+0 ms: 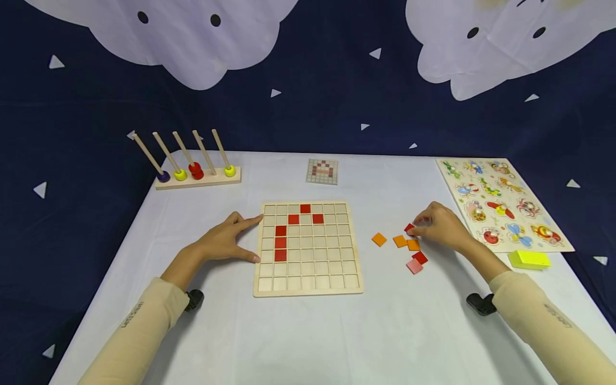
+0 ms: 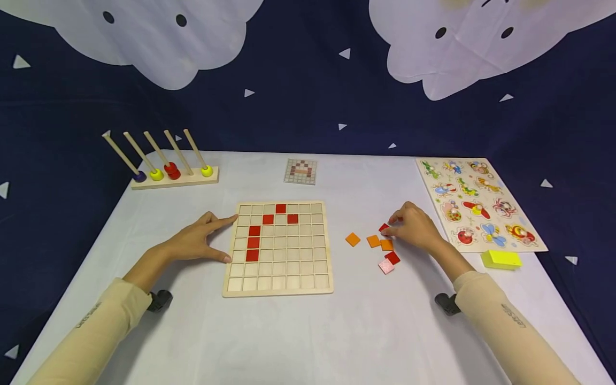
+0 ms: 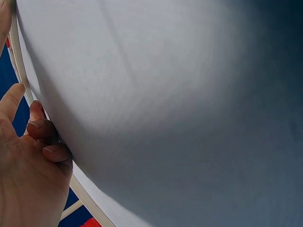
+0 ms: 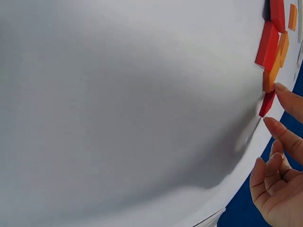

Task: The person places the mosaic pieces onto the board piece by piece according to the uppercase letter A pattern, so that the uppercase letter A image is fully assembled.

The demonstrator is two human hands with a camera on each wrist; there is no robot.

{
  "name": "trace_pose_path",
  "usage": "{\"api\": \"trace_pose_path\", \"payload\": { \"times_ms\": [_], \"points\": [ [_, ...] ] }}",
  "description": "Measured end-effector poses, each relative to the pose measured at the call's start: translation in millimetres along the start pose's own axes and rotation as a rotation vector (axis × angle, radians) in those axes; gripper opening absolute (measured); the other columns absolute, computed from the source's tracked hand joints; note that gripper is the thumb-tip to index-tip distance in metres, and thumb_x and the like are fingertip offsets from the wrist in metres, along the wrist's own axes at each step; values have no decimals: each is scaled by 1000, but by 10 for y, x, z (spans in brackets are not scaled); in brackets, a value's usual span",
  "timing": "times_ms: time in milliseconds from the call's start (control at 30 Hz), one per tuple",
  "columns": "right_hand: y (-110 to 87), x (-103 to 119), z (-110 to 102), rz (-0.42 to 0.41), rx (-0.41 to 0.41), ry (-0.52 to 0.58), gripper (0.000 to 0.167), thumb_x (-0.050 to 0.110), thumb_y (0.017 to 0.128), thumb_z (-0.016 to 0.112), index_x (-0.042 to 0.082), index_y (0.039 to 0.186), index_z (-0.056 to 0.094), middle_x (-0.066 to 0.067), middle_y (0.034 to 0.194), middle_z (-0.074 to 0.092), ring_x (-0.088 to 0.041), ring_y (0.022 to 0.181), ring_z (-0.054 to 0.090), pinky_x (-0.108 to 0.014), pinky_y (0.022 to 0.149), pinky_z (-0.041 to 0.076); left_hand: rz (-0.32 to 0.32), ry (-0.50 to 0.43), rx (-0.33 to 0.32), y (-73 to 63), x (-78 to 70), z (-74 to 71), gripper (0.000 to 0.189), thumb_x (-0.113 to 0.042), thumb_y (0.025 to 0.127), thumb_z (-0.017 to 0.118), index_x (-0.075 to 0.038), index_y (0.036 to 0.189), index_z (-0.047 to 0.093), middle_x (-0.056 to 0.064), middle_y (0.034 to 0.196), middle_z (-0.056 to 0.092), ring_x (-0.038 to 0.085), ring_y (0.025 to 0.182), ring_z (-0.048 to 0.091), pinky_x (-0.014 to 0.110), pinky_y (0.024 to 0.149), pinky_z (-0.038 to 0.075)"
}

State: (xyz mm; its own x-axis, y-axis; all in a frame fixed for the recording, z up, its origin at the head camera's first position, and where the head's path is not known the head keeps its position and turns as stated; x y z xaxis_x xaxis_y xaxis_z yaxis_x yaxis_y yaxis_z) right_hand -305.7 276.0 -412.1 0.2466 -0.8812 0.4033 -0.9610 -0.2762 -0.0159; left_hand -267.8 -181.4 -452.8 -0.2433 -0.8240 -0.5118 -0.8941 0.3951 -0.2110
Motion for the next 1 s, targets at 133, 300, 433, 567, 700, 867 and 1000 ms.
{"api": "trace_pose_path", "payload": {
  "times_ms": [133, 300, 433, 567, 700, 867, 1000],
  "points": [
    [-37, -1, 23, -9, 3, -1, 23, 20, 78, 83, 0, 88, 76, -11, 90, 58, -25, 80, 51, -36, 71, 39, -6, -3, 3, -2, 0, -2, 109, -58, 65, 86, -21, 155, 36, 7, 106, 44, 20, 87, 46, 33, 77, 41],
    [-28, 71, 31, -59, -16, -32, 20, 18, 78, 83, 0, 86, 76, -10, 89, 57, -24, 80, 52, -37, 70, 40, -17, -5, 5, -1, 11, -2, 109, -57, 65, 87, -22, 155, 36, 7, 107, 44, 20, 88, 46, 33, 77, 41],
    [15, 191, 33, -101, -44, -6, 21, 16, 78, 83, -1, 87, 76, -10, 88, 56, -23, 78, 52, -37, 70, 40, -18, -8, 9, -3, 17, 9, 109, -58, 65, 86, -21, 155, 36, 7, 107, 44, 20, 88, 46, 32, 77, 41],
    [91, 427, 90, -151, -38, 36, 21, 17, 79, 83, 0, 89, 76, -10, 90, 56, -25, 81, 52, -38, 72, 42, -15, -9, 6, -9, 15, 6, 110, -59, 65, 86, -21, 155, 36, 7, 107, 44, 20, 88, 46, 33, 78, 41],
    [176, 755, 210, -213, -5, 37, 22, 19, 80, 83, 2, 92, 76, -8, 92, 55, -24, 84, 52, -38, 74, 43, -7, -3, 1, -14, 18, 0, 110, -59, 64, 86, -22, 155, 36, 7, 107, 44, 19, 88, 45, 33, 78, 41],
    [256, 1181, 375, -298, 37, 41, 23, 20, 80, 83, 3, 95, 77, -6, 94, 56, -23, 87, 54, -39, 77, 46, -3, -6, -3, -19, 11, -9, 110, -59, 64, 87, -22, 155, 36, 6, 105, 43, 19, 87, 45, 33, 78, 40],
    [312, 1441, 476, -361, 41, 35, 22, 20, 79, 83, 4, 93, 77, -3, 93, 55, -19, 86, 54, -40, 78, 48, -6, -13, -3, -18, 0, -12, 110, -59, 63, 87, -22, 155, 37, 6, 105, 43, 19, 88, 45, 33, 80, 40]
  ]
}}
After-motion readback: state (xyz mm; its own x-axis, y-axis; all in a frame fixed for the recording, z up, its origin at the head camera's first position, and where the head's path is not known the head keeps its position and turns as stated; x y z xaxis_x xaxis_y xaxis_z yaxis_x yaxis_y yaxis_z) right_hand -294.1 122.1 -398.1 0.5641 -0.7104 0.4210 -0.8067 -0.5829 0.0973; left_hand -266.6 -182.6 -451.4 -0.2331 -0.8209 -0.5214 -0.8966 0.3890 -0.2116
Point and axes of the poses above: each hand's wrist, its own y-axis towards the middle knuckle, its own z-axis out of the palm, x = y × z, the point moved 9 cm from there along y, towards the middle knuckle
